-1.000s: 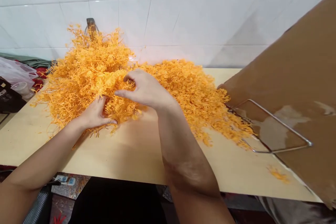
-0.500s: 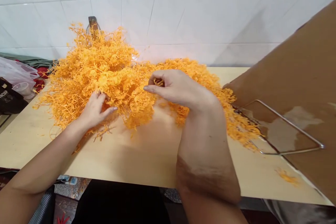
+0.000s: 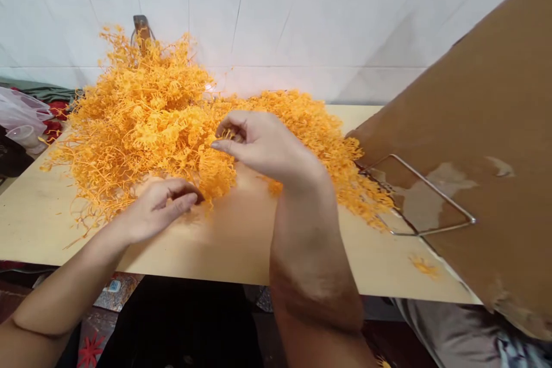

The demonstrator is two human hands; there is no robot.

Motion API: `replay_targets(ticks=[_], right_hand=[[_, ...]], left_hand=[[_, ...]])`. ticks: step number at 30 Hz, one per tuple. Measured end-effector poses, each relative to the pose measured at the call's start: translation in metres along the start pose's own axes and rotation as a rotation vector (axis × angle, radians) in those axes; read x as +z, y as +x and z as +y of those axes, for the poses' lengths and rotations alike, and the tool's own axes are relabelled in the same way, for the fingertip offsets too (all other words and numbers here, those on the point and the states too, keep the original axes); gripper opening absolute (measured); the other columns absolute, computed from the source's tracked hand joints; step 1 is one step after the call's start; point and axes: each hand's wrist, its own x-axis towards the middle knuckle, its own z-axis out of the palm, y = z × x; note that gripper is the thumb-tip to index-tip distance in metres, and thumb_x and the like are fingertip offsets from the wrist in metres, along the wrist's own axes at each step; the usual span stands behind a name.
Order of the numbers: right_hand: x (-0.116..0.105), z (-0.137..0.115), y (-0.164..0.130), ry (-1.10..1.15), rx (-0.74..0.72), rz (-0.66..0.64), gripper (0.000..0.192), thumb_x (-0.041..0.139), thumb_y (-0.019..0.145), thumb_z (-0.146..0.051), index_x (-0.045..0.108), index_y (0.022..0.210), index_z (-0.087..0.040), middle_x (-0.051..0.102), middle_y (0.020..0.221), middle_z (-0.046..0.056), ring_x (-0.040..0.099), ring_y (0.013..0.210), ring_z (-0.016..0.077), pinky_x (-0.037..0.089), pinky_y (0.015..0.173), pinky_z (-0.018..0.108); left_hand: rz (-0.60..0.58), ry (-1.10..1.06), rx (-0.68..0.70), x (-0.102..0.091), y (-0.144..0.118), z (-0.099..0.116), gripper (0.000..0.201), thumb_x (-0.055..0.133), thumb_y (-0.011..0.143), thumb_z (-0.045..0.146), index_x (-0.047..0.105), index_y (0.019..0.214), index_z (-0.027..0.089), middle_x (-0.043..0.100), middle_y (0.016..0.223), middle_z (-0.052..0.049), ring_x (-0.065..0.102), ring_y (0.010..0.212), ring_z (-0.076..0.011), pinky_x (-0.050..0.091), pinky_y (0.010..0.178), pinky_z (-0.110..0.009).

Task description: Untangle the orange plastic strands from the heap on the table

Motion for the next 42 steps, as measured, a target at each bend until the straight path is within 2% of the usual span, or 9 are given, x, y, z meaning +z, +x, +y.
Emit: replay_targets(ticks=[2,4,9,13,19,25,28,34,42], right_hand=[[0.014,0.001,-0.020,-0.009,-0.090,0.056,0.011,0.061,0.074,-0.026,0.058,0.078,-0.016,0.051,0.055,-0.003,0.045,0.048,0.0079,0.036,0.047,0.023],[0.032,0.004,-0.047,-0.044,-0.174,0.124,0.010,0.059,0.075,-0.025,0.058,0.080,-0.016,0.054,0.062,-0.001,0.048,0.053,0.0088,0.039,0.051,0.023],[0.084,0.004,-0.112,-0.065,-0.274,0.187,0.012,0.056,0.079,-0.023,0.054,0.089,-0.016,0.058,0.075,0.004,0.055,0.067,0.0126,0.047,0.059,0.024],[0.115,-0.002,-0.134,-0.077,-0.225,0.256,0.009,0.052,0.080,-0.019,0.052,0.089,-0.016,0.058,0.073,0.005,0.056,0.067,0.0146,0.048,0.060,0.026],[0.134,-0.019,-0.145,0.070,-0.159,0.358,0.012,0.048,0.081,-0.011,0.052,0.090,-0.017,0.061,0.074,0.004,0.058,0.065,0.0125,0.047,0.058,0.023],[0.156,-0.040,-0.168,0.280,-0.438,0.075,0.014,0.044,0.078,-0.007,0.050,0.085,-0.018,0.059,0.064,0.003,0.053,0.058,0.0126,0.045,0.053,0.025],[0.142,-0.034,-0.162,0.533,-0.202,0.037,0.010,0.043,0.083,-0.013,0.051,0.087,-0.018,0.059,0.075,0.004,0.056,0.066,0.0118,0.047,0.059,0.026],[0.110,-0.004,-0.139,1.090,0.349,0.326,0.006,0.051,0.079,-0.024,0.047,0.079,-0.020,0.055,0.075,-0.001,0.049,0.049,0.0056,0.035,0.041,0.019],[0.128,0.003,-0.119,1.005,0.430,0.257,0.026,0.055,0.075,-0.045,0.046,0.077,-0.021,0.031,0.050,-0.009,0.028,0.042,0.0047,0.024,0.040,0.019]], left_hand=[[-0.116,-0.461,-0.200,0.021,-0.003,-0.007,0.039,0.041,0.081,0.047,0.058,0.093,0.013,0.062,0.100,-0.011,0.057,0.085,-0.0157,0.044,0.076,-0.031],[-0.054,-0.847,-0.340,0.041,-0.004,-0.018,0.046,0.041,0.080,0.052,0.058,0.098,0.013,0.061,0.105,-0.011,0.057,0.092,-0.0162,0.044,0.079,-0.029],[0.051,-1.388,-0.398,0.065,0.001,-0.026,0.038,0.043,0.082,0.044,0.062,0.086,0.011,0.066,0.079,-0.007,0.060,0.075,-0.0132,0.045,0.074,-0.027],[0.170,-1.425,-0.465,0.071,0.003,-0.022,0.024,0.043,0.084,0.021,0.061,0.075,0.009,0.067,0.070,-0.007,0.062,0.068,-0.0112,0.047,0.072,-0.023],[0.359,-1.529,-0.564,0.065,0.003,-0.030,0.020,0.041,0.086,0.018,0.056,0.074,0.011,0.062,0.058,-0.001,0.057,0.048,-0.0073,0.045,0.051,-0.019],[0.428,-1.609,-0.515,0.045,0.003,-0.033,0.022,0.037,0.088,0.021,0.057,0.089,0.012,0.065,0.071,-0.001,0.063,0.065,-0.0078,0.049,0.064,-0.019],[0.280,-1.558,-0.475,0.045,-0.001,-0.035,0.026,0.038,0.088,0.025,0.058,0.097,0.011,0.067,0.092,-0.007,0.064,0.087,-0.0135,0.049,0.077,-0.025],[0.209,-1.456,-0.404,0.055,-0.005,-0.041,0.024,0.043,0.086,0.025,0.058,0.099,0.012,0.063,0.110,-0.009,0.057,0.107,-0.0182,0.045,0.091,-0.033],[0.297,-1.365,-0.332,0.064,-0.003,-0.039,0.018,0.047,0.083,0.020,0.061,0.087,0.011,0.068,0.095,-0.008,0.060,0.103,-0.0171,0.042,0.094,-0.031]])
